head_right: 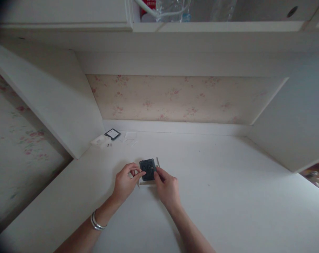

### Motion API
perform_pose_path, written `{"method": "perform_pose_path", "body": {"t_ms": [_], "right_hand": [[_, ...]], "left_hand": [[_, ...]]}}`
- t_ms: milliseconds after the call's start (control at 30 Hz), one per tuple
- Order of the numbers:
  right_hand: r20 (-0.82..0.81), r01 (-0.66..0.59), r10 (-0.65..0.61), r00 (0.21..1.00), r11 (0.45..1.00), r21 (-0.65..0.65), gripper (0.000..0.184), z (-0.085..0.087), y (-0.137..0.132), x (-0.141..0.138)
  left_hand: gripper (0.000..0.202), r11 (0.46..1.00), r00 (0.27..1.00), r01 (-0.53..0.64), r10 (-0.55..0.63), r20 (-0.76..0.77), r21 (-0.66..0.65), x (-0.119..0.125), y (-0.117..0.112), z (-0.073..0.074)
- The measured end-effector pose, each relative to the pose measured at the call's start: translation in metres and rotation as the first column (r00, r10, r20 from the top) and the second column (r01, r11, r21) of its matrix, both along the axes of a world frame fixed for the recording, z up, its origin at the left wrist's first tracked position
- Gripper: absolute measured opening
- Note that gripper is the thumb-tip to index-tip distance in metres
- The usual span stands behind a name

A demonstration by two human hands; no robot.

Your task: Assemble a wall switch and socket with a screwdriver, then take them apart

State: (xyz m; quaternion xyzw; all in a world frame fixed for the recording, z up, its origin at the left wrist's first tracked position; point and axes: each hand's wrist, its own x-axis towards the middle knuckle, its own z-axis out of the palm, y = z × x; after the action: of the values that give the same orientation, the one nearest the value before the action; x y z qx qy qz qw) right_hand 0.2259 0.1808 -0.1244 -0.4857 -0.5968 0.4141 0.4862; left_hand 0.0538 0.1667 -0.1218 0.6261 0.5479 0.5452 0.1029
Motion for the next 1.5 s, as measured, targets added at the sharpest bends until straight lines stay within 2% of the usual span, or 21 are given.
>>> {"method": "perform_pose_path", "body": {"t_ms": [67,200,367,467,533,600,667,867,967,1033,1067,1133,1233,1333,1500], "right_hand": [[0.023,0.02,-0.021,1.0,1.0,0.016,0.033,0.001,-0.003,-0.002],[-0.135,-0.026,0.016,0.991,0.997,-0.07,0.039,0.005,-0.003,-0.004],[-0.317,-0.081,0.026,0.948,0.984,-0.161,0.04,0.004,0.003,0.001],[-0.395,-0.095,0.014,0.919,0.978,-0.185,0.042,0.002,0.003,0.003],[-0.418,-0.103,0.015,0.908,0.977,-0.189,0.042,0.002,0.003,0.004],[-0.427,-0.101,0.009,0.904,0.976,-0.194,0.042,0.003,0.003,0.004],[-0.43,-0.104,0.011,0.903,0.976,-0.193,0.041,0.003,0.004,0.005],[-0.456,-0.11,0.01,0.89,0.975,-0.193,0.038,0.003,0.006,0.009],[-0.471,-0.105,0.006,0.882,0.977,-0.184,0.037,0.003,0.007,0.01],[-0.481,-0.105,0.002,0.877,0.976,-0.188,0.037,0.004,0.008,0.01],[-0.483,-0.105,0.001,0.875,0.976,-0.19,0.037,0.004,0.008,0.01],[-0.476,-0.095,-0.005,0.88,0.978,-0.186,0.037,0.005,0.007,0.009],[-0.448,-0.069,-0.014,0.894,0.983,-0.17,0.036,0.006,0.005,0.009],[-0.434,-0.047,-0.022,0.901,0.988,-0.147,0.037,0.008,0.002,0.011],[-0.391,-0.017,-0.029,0.92,0.993,-0.113,0.036,0.012,0.001,0.013]], "left_hand": [[0.031,0.999,0.999,-0.004,0.006,0.044,-0.034,0.0,-0.001,0.004],[0.033,0.999,0.997,-0.045,0.046,0.059,-0.023,-0.012,0.002,0.008],[0.036,0.987,0.989,-0.132,0.137,0.053,-0.087,-0.048,0.022,-0.004],[0.031,0.972,0.989,-0.148,0.144,-0.032,-0.181,-0.069,0.038,-0.016],[0.028,0.965,0.98,-0.158,0.127,-0.153,-0.211,-0.08,0.048,-0.02],[0.031,0.953,0.94,-0.203,0.125,-0.318,-0.226,-0.089,0.059,-0.021],[0.034,0.938,0.9,-0.248,0.13,-0.417,-0.243,-0.095,0.07,-0.019],[0.039,0.927,0.893,-0.262,0.127,-0.432,-0.268,-0.104,0.095,-0.013],[0.031,0.934,0.892,-0.266,0.145,-0.428,-0.239,-0.094,0.088,-0.004],[0.023,0.948,0.896,-0.26,0.165,-0.412,-0.185,-0.075,0.072,0.007],[0.018,0.966,0.912,-0.232,0.174,-0.37,-0.117,-0.062,0.062,0.014],[0.015,0.996,0.945,-0.09,0.078,-0.318,-0.025,-0.032,0.04,0.027],[0.016,0.997,0.951,0.063,-0.07,-0.3,-0.035,0.012,0.015,0.039],[0.018,0.997,0.957,0.072,-0.079,-0.279,-0.037,0.04,0.007,0.04],[0.016,1.0,0.968,-0.023,0.021,-0.252,-0.005,0.055,0.012,0.036]]}}
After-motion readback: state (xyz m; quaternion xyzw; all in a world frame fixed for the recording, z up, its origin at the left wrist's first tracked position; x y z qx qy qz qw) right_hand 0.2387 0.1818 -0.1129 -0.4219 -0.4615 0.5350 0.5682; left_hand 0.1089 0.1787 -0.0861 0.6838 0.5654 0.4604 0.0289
